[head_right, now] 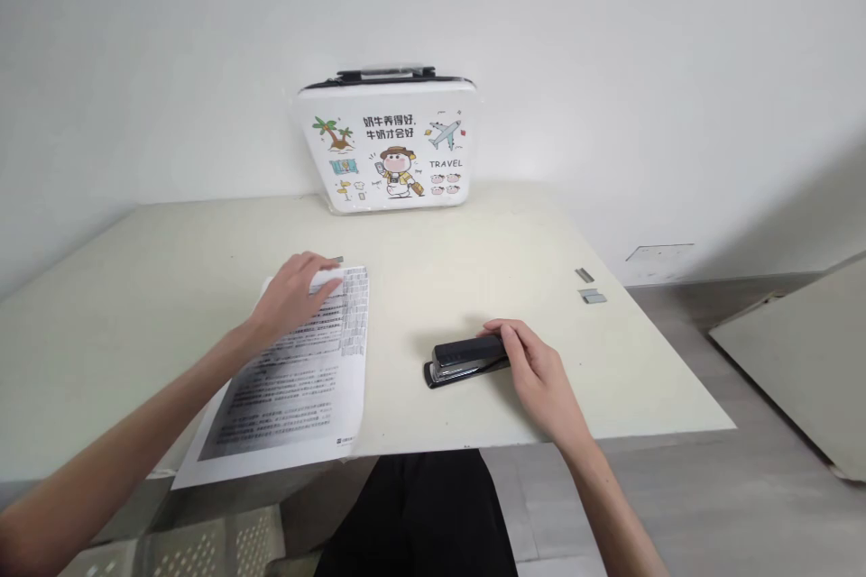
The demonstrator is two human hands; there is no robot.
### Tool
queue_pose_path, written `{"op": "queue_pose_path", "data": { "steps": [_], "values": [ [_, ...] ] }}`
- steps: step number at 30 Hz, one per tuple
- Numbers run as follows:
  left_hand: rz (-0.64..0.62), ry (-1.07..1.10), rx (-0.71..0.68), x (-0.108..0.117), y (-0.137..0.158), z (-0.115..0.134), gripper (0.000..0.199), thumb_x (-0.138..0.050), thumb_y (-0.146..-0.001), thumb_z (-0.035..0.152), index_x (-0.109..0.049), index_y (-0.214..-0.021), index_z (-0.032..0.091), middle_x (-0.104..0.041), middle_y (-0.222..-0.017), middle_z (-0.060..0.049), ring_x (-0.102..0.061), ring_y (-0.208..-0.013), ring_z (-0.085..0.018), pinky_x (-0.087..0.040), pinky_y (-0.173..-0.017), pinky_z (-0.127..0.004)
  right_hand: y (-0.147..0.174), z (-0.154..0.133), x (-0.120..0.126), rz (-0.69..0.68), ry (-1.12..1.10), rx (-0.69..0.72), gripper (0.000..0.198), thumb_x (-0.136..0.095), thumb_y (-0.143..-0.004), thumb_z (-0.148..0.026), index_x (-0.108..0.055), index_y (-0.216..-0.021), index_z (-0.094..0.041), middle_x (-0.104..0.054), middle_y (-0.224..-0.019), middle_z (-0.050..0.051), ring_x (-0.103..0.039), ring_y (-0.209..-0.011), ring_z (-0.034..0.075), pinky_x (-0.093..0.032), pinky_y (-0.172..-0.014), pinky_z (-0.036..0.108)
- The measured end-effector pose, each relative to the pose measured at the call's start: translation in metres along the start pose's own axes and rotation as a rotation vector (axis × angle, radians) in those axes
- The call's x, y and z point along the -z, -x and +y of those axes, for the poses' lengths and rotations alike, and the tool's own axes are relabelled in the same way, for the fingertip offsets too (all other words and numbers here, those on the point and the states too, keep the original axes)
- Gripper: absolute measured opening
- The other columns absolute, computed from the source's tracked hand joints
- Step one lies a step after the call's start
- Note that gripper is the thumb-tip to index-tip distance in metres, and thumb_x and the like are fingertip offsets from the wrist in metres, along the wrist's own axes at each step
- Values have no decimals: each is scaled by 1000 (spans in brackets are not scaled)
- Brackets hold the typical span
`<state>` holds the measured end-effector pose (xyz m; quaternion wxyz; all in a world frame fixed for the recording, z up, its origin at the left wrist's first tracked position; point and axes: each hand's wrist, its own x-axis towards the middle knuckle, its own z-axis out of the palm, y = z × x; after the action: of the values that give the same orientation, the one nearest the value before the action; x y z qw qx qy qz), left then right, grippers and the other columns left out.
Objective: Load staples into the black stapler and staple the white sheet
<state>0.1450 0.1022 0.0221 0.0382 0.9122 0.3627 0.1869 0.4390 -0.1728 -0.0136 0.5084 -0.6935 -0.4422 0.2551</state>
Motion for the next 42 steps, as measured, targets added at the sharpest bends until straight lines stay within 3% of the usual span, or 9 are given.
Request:
{"op": "queue_pose_path", "data": {
  "steps": [4,8,12,18,23,35,37,39,42],
  "values": [
    [-278,88,-266,36,78,41,36,-57,-104,48,-65,-133,28,-61,-147,-7,-50,-143,-31,-44,-118,-53,0,-1,0,0,-7,-25,41,-45,-107,-56,-71,-121,-27,-77,-124,5,-69,-117,24,-49,-105,36],
    [-397,-41,-310,48,153,64,84,-68,-98,55,-28,-169,32,-31,-174,-8,-26,-160,-38,-38,-124,-60,0,-2,1,-3,-12,-33,41,-45,-107,-57,-71,-118,-28,-77,-123,5,-69,-117,25,-50,-105,36],
    [-302,-144,-335,38,185,74,80,-42,-101,5,-16,-172,33,-32,-174,-1,-23,-162,-31,-33,-129,-54,-1,-2,1,0,-11,-25,40,-45,-107,-57,-72,-112,-27,-77,-123,5,-69,-117,25,-49,-105,36],
    [-274,-87,-325,31,183,109,100,-34,-85,-10,-13,-171,35,-36,-171,6,-30,-160,-22,-41,-126,-44,-1,-1,1,9,-6,-16,38,-45,-108,-55,-71,-110,-27,-77,-120,5,-69,-115,24,-50,-104,35],
    [-245,11,-344,17,179,142,105,-33,-80,-11,-10,-172,34,-33,-172,4,-29,-161,-26,-41,-126,-50,-2,-4,0,2,6,-15,40,-44,-108,-55,-71,-116,-26,-77,-121,6,-69,-116,25,-49,-105,37],
    [-294,221,-375,-11,164,176,91,-43,-81,-12,-41,-161,30,-28,-174,-4,-22,-162,-30,-37,-128,-58,-1,-6,4,-19,66,-53,41,-49,-105,-58,-70,-117,-26,-77,-123,7,-67,-122,27,-49,-109,39],
    [-325,278,-374,-8,161,182,80,-49,-92,-4,-38,-163,31,-27,-174,-4,-20,-162,-30,-36,-128,-59,-2,-8,10,-30,99,-70,41,-50,-104,-60,-71,-115,-26,-77,-124,6,-67,-122,27,-49,-109,39],
    [-383,369,-395,0,158,182,68,-59,-104,20,-33,-165,34,-27,-174,-3,-20,-162,-30,-39,-127,-57,-4,-11,16,-57,144,-76,42,-49,-104,-61,-72,-112,-26,-76,-125,6,-66,-122,27,-48,-110,39],
    [-438,503,-394,14,152,172,71,-60,-104,53,-30,-166,38,-31,-173,1,-27,-161,-27,-48,-123,-51,-7,-18,20,-95,221,-63,45,-46,-105,-61,-73,-112,-26,-75,-127,6,-67,-120,26,-48,-109,39]
  ]
}}
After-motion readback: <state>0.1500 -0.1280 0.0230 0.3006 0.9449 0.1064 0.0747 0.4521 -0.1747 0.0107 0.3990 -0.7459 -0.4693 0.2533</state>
